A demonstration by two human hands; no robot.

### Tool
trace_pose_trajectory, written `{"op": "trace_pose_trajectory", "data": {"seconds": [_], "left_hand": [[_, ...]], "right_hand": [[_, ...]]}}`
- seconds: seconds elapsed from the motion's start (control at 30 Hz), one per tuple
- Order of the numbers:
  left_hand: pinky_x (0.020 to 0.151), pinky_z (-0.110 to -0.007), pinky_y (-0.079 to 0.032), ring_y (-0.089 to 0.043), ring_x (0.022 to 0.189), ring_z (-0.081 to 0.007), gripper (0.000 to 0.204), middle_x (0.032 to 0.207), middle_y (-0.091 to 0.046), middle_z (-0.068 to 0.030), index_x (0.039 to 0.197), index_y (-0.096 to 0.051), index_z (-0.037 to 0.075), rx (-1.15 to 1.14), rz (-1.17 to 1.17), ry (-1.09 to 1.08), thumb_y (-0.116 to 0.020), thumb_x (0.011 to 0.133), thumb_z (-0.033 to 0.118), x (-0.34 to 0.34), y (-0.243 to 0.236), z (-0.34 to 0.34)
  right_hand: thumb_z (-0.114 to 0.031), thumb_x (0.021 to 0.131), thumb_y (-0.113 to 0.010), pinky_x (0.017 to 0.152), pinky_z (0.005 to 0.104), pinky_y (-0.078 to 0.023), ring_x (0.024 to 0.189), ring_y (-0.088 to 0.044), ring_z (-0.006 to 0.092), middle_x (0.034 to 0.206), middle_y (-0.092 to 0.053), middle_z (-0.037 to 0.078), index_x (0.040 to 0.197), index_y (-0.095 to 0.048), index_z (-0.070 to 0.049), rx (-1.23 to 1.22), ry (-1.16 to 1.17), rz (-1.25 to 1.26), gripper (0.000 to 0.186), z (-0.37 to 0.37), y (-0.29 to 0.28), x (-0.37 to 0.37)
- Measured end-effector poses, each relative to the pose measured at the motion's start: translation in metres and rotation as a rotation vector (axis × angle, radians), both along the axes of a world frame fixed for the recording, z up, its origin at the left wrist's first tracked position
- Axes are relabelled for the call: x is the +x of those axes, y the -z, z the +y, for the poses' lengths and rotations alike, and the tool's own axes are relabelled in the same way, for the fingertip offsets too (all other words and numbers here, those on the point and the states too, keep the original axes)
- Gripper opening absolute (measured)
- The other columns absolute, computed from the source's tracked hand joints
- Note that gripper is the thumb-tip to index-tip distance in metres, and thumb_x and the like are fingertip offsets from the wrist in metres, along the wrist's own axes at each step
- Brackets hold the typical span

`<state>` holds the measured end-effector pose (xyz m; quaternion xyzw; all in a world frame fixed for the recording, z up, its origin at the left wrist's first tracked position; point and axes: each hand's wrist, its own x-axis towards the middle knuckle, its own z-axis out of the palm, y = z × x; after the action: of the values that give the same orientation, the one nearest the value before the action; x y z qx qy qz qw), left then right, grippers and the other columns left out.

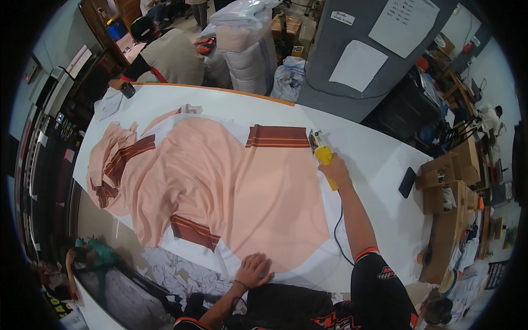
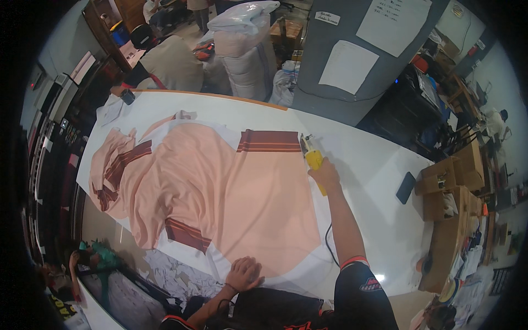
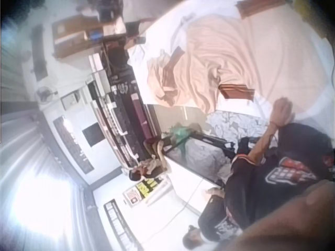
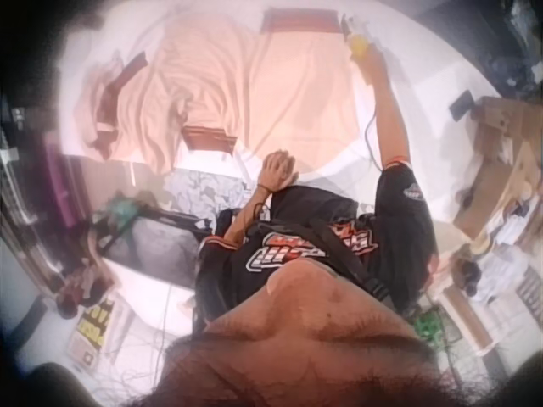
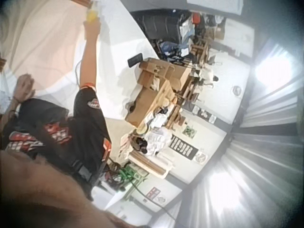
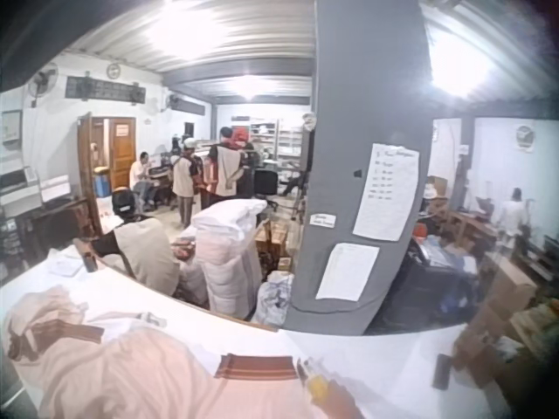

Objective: The person cuts a large piece of light pink fabric with maroon stripes on a white table using a yellow electric cutter. They repeatedly unfold, smooth, and trim the fabric into a curved shape, then fold and restack the cut pieces.

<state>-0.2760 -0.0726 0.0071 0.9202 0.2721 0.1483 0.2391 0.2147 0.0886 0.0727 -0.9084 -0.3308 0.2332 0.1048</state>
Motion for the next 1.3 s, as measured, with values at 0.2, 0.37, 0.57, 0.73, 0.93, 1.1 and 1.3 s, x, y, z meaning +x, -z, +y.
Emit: {"op": "trace_pose_trajectory", "data": {"seconds": [0.2, 0.37, 0.57, 0.73, 0.93, 1.1, 1.3], "left_hand": [[0.114, -0.052, -0.042, -0.054, 0.135, -0.0335, 0.057, 0.140, -0.057, -0.0147, 0.131, -0.066, 0.010, -0.019, -0.003, -0.004, -0.076, 0.090, 0.049, -0.001, 0.000, 0.000], [0.115, -0.052, -0.041, -0.053, 0.136, -0.0329, 0.058, 0.142, -0.057, -0.0149, 0.133, -0.066, 0.011, -0.035, 0.021, -0.007, -0.075, 0.092, 0.050, -0.001, -0.001, -0.001], [0.114, -0.051, -0.042, -0.053, 0.137, -0.0328, 0.057, 0.142, -0.057, -0.0150, 0.134, -0.066, 0.012, -0.053, 0.004, -0.006, -0.075, 0.092, 0.050, -0.002, 0.001, 0.000], [0.111, -0.051, -0.044, -0.056, 0.133, -0.0333, 0.056, 0.137, -0.059, -0.0134, 0.131, -0.068, 0.015, 0.011, -0.010, -0.019, -0.080, 0.087, 0.047, 0.000, -0.001, 0.000], [0.111, -0.051, -0.044, -0.056, 0.132, -0.0333, 0.054, 0.136, -0.060, -0.0128, 0.130, -0.068, 0.015, -0.013, -0.002, -0.018, -0.081, 0.087, 0.045, 0.004, -0.005, 0.001], [0.115, -0.052, -0.039, -0.053, 0.135, -0.0327, 0.050, 0.139, -0.058, -0.0129, 0.129, -0.067, 0.014, -0.004, -0.016, -0.015, -0.078, 0.089, 0.042, 0.003, -0.005, -0.005], [0.116, -0.055, -0.037, -0.049, 0.138, -0.0367, 0.050, 0.140, -0.056, -0.0152, 0.128, -0.066, 0.011, 0.039, -0.025, 0.008, -0.079, 0.088, 0.039, 0.003, 0.000, -0.010]], "right_hand": [[-0.041, 0.076, -0.082, 0.098, 0.0491, -0.056, 0.116, -0.069, 0.0416, 0.123, -0.071, 0.026, 0.130, -0.059, -0.001, 0.056, 0.005, -0.010, 0.070, 0.027, -0.004, 0.006], [-0.042, 0.077, -0.082, 0.100, 0.0489, -0.055, 0.119, -0.068, 0.0411, 0.125, -0.070, 0.025, 0.130, -0.059, -0.002, 0.046, -0.001, -0.016, 0.071, 0.044, -0.005, 0.011], [-0.042, 0.076, -0.083, 0.100, 0.0495, -0.056, 0.119, -0.069, 0.0394, 0.126, -0.071, 0.023, 0.132, -0.060, -0.003, 0.042, 0.014, -0.024, 0.071, 0.059, 0.000, 0.019], [-0.040, 0.075, -0.084, 0.096, 0.0491, -0.058, 0.113, -0.072, 0.0391, 0.121, -0.073, 0.024, 0.130, -0.062, -0.002, 0.127, 0.017, 0.014, 0.070, 0.074, 0.020, 0.041], [-0.029, 0.076, -0.084, 0.084, 0.0424, -0.059, 0.096, -0.074, 0.0312, 0.109, -0.074, 0.020, 0.128, -0.063, -0.001, 0.445, 0.091, 0.377, 0.062, 0.023, 0.049, 0.054], [-0.019, 0.083, -0.081, 0.070, 0.0379, -0.060, 0.083, -0.072, 0.0212, 0.101, -0.072, 0.011, 0.128, -0.063, -0.002, 0.400, 0.205, 0.566, 0.051, -0.109, 0.045, 0.029], [-0.016, 0.086, -0.082, 0.063, 0.0353, -0.059, 0.075, -0.069, 0.0187, 0.092, -0.068, 0.006, 0.125, -0.060, -0.004, 0.477, 0.329, 0.646, 0.046, -0.345, 0.044, -0.045]]}}
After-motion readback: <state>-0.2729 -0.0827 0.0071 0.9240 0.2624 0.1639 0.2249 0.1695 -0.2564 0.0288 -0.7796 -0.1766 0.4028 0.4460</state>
